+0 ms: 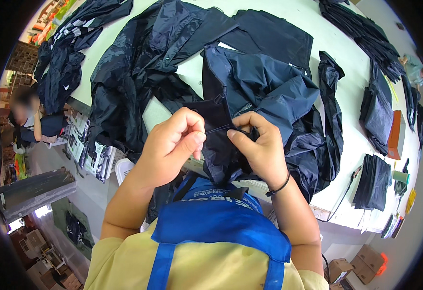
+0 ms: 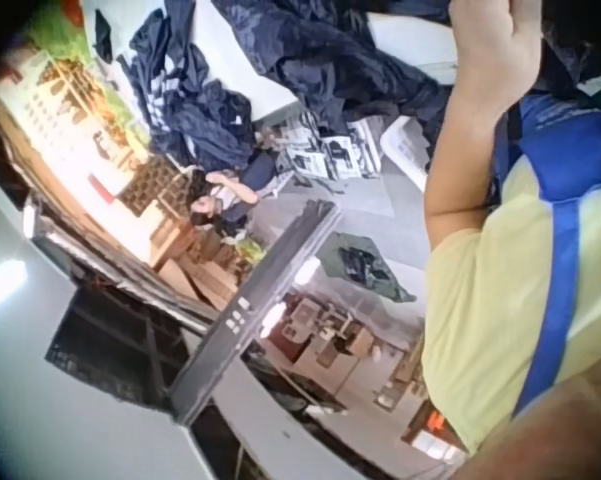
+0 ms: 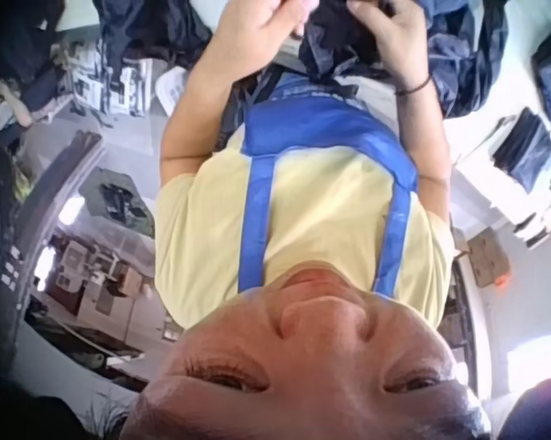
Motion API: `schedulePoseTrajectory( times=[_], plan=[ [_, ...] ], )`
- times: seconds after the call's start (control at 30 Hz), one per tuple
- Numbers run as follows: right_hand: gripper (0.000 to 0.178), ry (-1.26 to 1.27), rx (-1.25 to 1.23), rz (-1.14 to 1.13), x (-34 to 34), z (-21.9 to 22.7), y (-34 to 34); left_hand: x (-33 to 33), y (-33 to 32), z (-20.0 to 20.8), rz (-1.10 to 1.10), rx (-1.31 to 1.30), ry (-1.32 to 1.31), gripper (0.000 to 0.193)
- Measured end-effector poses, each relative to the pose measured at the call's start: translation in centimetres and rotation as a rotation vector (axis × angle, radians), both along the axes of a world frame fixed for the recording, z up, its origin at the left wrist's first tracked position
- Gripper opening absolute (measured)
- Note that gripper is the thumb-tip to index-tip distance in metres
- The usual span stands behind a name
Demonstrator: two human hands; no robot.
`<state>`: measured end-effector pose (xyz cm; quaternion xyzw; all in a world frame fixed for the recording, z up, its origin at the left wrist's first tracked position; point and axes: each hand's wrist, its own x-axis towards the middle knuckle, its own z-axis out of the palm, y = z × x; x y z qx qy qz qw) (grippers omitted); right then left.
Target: The person folds dark jackets on a white table, aligning edges and smoothing the fabric. They use shears to trim loose threads from the jackets and place the finished items into a white basket.
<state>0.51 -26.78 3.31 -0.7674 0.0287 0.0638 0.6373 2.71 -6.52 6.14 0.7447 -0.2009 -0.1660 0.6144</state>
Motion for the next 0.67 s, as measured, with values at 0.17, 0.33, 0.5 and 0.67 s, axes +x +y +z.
schedulePoseTrajectory(
  times=[0.17, 0.33, 0.5, 0.67],
  plan=[
    [0.009, 0.147, 0.223, 0.124, 0.3, 0.3, -1.3, 0.3, 0.0, -0.1, 0.0, -0.001, -0.104, 0.006],
    [0.017, 0.375, 0.708, 0.103, 0.4, 0.2, -2.0, 0.8, -0.3, -0.1, -0.231, -0.114, -0.136, 0.011],
    [0.02, 0.448, 0.945, -0.056, -0.4, -2.8, -3.5, 1.4, -2.7, -3.0, -0.326, -0.258, 0.167, 0.01],
    [0.032, 0.077, 0.678, -0.321, -2.4, -7.2, -9.4, 2.0, -8.7, -7.5, -0.294, -0.507, 0.61, 0.006]
  ],
)
